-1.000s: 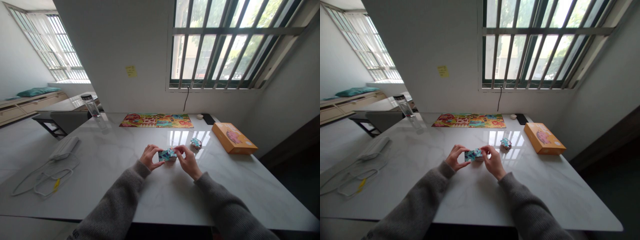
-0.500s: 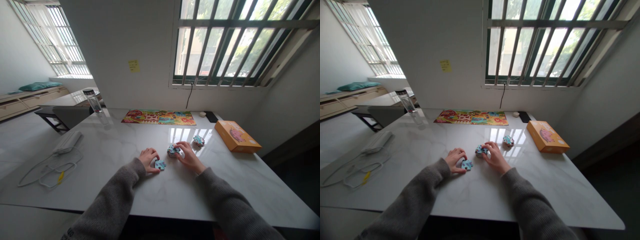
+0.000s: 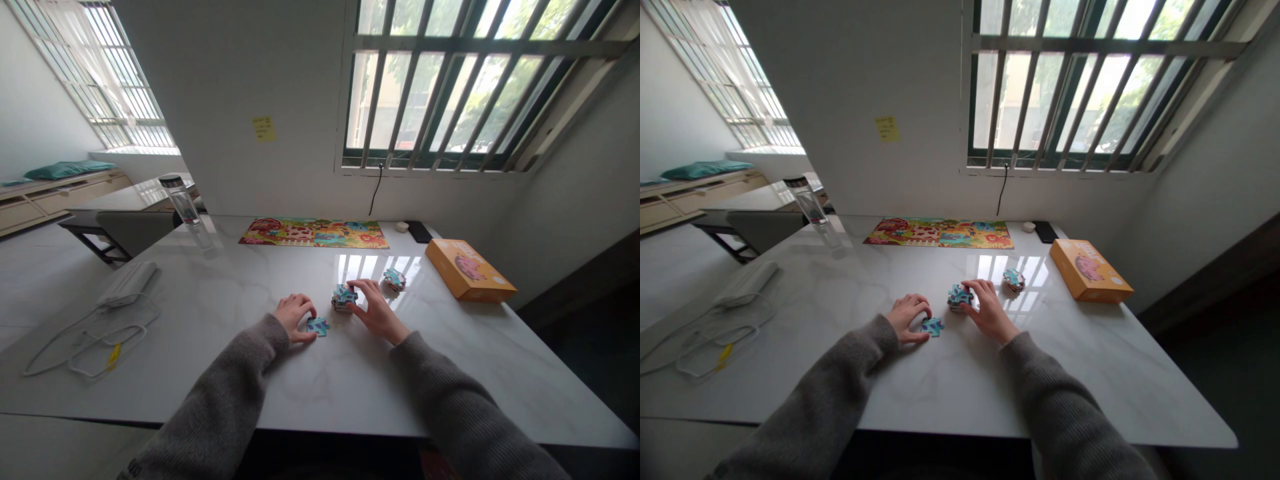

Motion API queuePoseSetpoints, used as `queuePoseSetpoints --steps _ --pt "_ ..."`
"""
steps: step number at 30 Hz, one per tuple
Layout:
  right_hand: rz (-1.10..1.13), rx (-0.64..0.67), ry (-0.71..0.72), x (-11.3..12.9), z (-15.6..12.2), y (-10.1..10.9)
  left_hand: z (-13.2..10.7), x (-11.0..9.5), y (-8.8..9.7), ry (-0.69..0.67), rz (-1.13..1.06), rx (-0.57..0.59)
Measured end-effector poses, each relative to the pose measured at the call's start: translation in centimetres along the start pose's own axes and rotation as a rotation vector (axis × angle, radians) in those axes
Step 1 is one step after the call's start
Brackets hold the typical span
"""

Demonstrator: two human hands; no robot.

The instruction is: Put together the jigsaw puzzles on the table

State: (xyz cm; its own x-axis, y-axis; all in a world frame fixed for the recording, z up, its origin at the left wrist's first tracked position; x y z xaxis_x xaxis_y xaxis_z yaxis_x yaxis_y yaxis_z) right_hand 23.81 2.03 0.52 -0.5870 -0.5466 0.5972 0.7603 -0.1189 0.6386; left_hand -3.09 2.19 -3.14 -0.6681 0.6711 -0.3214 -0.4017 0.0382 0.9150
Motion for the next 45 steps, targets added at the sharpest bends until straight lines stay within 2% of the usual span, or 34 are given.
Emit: queuePoseSetpoints --steps 8,13,15,19,22,25,33,41,45 --pt "-0.042 -0.052 0.04 1.8 -0.5 0.7 0.3 0.1 -0.3 -0.005 0.013 -0.043" --pt "-0.083 -0.025 0.067 3.0 -2.1 0.5 0.3 0.2 -0.4 0.001 0.028 -0.023" --pt "-0.102 0.034 0.097 3.6 -3.3 0.2 0.3 0.1 -0.4 0.002 0.034 -0.028" --pt "-0.108 0.237 0.124 4.6 -5.2 -0.7 0.3 -0.2 -0.4 0.011 0.055 -0.022" --pt "-0.107 0.361 0.086 4.9 -5.6 -1.1 0.4 -0.6 0.1 0.028 0.065 0.008" --pt "-0.112 0.409 0.054 5.0 -5.4 -1.0 0.5 -1.1 0.6 0.052 0.066 0.057" --pt "-0.13 0.437 0.046 5.0 -5.4 -0.7 0.5 -1.4 1.7 0.1 0.085 0.098" --pt "-0.134 0.432 0.008 4.6 -5.3 -0.7 -1.4 -0.9 2.2 -0.129 -0.161 0.067" --pt "-0.143 0.411 0.004 4.2 -5.3 -0.7 -1.5 -1.3 1.4 -0.113 -0.115 0.1"
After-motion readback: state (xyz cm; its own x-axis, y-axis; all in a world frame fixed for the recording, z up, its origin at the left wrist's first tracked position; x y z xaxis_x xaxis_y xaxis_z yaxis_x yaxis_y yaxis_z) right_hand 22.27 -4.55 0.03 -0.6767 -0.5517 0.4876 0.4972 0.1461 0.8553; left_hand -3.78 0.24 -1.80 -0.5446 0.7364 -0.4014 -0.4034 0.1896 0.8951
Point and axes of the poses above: each hand's wrist, its own z-axis towards the middle knuckle, its own y-axis out of the back of the hand, x = y × z, the point moved 1 cm from there along z, towards the middle knuckle, and after that the axes turned 7 degrees about -y, right-handed, at the moved point
